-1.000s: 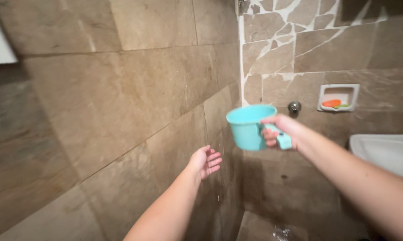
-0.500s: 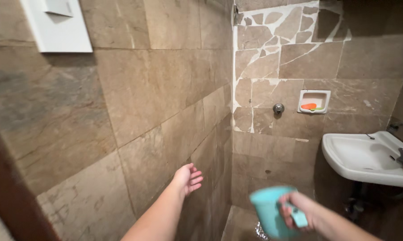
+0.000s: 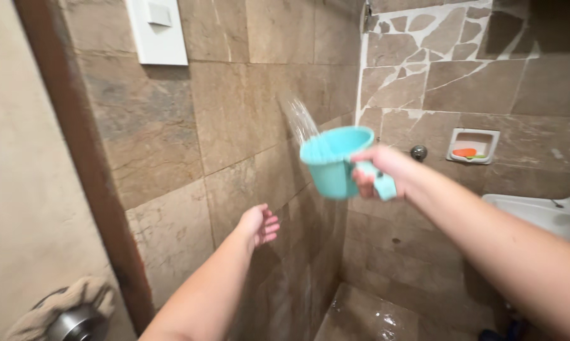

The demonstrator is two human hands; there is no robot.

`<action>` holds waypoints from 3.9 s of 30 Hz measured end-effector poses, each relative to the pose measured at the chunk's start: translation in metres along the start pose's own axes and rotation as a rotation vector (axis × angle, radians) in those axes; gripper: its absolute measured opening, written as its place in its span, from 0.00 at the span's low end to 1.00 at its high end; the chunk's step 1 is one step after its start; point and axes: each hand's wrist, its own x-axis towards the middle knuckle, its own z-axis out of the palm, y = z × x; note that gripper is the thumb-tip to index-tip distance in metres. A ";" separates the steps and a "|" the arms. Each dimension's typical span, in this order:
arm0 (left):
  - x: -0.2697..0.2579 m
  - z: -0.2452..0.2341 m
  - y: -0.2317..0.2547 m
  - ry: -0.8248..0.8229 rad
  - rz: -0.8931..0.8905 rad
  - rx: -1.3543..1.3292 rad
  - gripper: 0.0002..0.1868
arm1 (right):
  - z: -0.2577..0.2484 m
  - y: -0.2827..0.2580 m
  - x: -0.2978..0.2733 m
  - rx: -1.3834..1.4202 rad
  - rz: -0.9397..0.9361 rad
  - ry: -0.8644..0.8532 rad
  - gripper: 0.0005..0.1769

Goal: The person pours water from a light blue cup onto the tiled bathroom walls and floor. They then open several cleaning bottles and pour the contents into a blue bucket filled with water. Finally, the person uses a white scrub brush to clean the tiled walls.

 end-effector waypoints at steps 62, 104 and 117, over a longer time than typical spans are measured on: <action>-0.079 0.003 -0.261 0.057 -0.366 -0.040 0.18 | -0.072 0.405 -0.124 0.539 0.304 0.222 0.22; 0.099 0.019 -0.369 -0.022 -0.738 0.029 0.25 | -0.107 0.463 0.069 0.313 0.364 0.548 0.09; 0.128 0.067 -0.452 -0.087 -0.796 0.023 0.11 | -0.201 0.651 -0.136 0.556 0.610 0.975 0.18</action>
